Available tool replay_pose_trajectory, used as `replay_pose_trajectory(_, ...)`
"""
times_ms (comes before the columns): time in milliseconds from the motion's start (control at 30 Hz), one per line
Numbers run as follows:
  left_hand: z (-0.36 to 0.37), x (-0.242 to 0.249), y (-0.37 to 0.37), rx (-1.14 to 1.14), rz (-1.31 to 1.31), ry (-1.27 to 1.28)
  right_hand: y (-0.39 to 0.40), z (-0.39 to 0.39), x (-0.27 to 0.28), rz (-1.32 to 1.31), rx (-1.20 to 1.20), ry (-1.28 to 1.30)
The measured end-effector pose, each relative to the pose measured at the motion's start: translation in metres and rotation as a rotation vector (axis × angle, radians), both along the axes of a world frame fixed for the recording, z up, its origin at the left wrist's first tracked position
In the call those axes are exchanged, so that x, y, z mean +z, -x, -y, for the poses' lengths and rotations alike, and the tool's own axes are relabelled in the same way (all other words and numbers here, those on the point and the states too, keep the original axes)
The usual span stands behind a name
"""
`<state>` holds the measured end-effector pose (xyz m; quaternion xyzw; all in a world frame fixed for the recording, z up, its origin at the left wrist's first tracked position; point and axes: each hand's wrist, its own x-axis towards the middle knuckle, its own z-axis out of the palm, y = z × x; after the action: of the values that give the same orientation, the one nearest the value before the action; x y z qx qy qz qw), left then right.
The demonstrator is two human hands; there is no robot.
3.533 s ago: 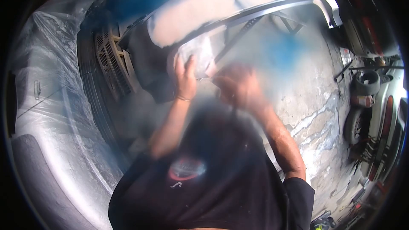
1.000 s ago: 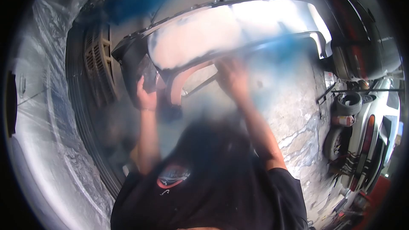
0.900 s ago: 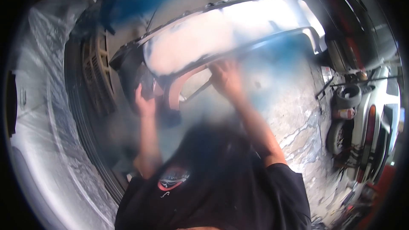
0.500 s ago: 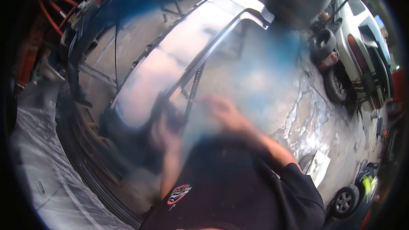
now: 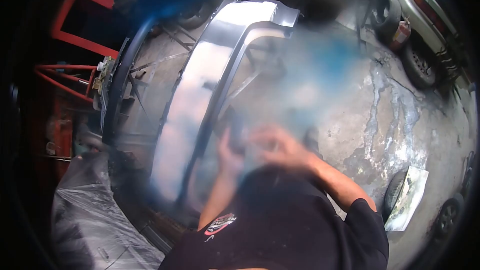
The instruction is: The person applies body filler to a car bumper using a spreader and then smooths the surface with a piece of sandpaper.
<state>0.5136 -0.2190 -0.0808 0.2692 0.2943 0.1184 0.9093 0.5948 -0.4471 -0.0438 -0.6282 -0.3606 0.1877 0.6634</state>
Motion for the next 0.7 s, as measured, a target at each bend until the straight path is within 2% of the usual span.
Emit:
replay_pose_trajectory(33, 0.006, 0.001, -0.013, 0.008, -0.013, -0.015, -0.019, 0.018, -0.016, -0.013, 0.008, -0.015)
replay_pose_trajectory(100, 0.011, 0.008, -0.038, 0.011, -0.056, -0.030, -0.054, 0.053, -0.042, 0.274, 0.002, 0.451)
replay_pose_trajectory(133, 0.013, 0.015, -0.053, -0.012, -0.039, -0.048, -0.066, 0.065, -0.046, 0.263, 0.004, 0.437)
replay_pose_trajectory(200, 0.019, 0.027, -0.082, 0.012, -0.019, -0.071, -0.087, 0.087, -0.050, 0.009, -0.155, 0.335)
replay_pose_trajectory(233, 0.020, 0.032, -0.091, 0.033, 0.006, -0.086, -0.096, 0.094, -0.058, -0.009, -0.144, 0.326)
replay_pose_trajectory(300, 0.018, 0.035, -0.107, 0.045, -0.010, -0.086, -0.118, 0.106, -0.080, -0.124, -0.314, 0.376)
replay_pose_trajectory(400, 0.007, 0.037, -0.126, 0.089, -0.018, -0.111, -0.149, 0.113, -0.107, -0.050, -0.403, 0.398)
replay_pose_trajectory(500, -0.018, 0.039, -0.147, 0.106, -0.021, -0.189, -0.183, 0.102, -0.105, -0.007, -0.445, 0.421)
replay_pose_trajectory(567, -0.039, 0.037, -0.167, 0.114, -0.010, -0.252, -0.204, 0.092, -0.110, 0.150, -0.463, 0.413)
replay_pose_trajectory(700, -0.067, 0.032, -0.218, 0.125, 0.017, -0.316, -0.241, 0.072, -0.108, 0.198, -0.479, 0.537)
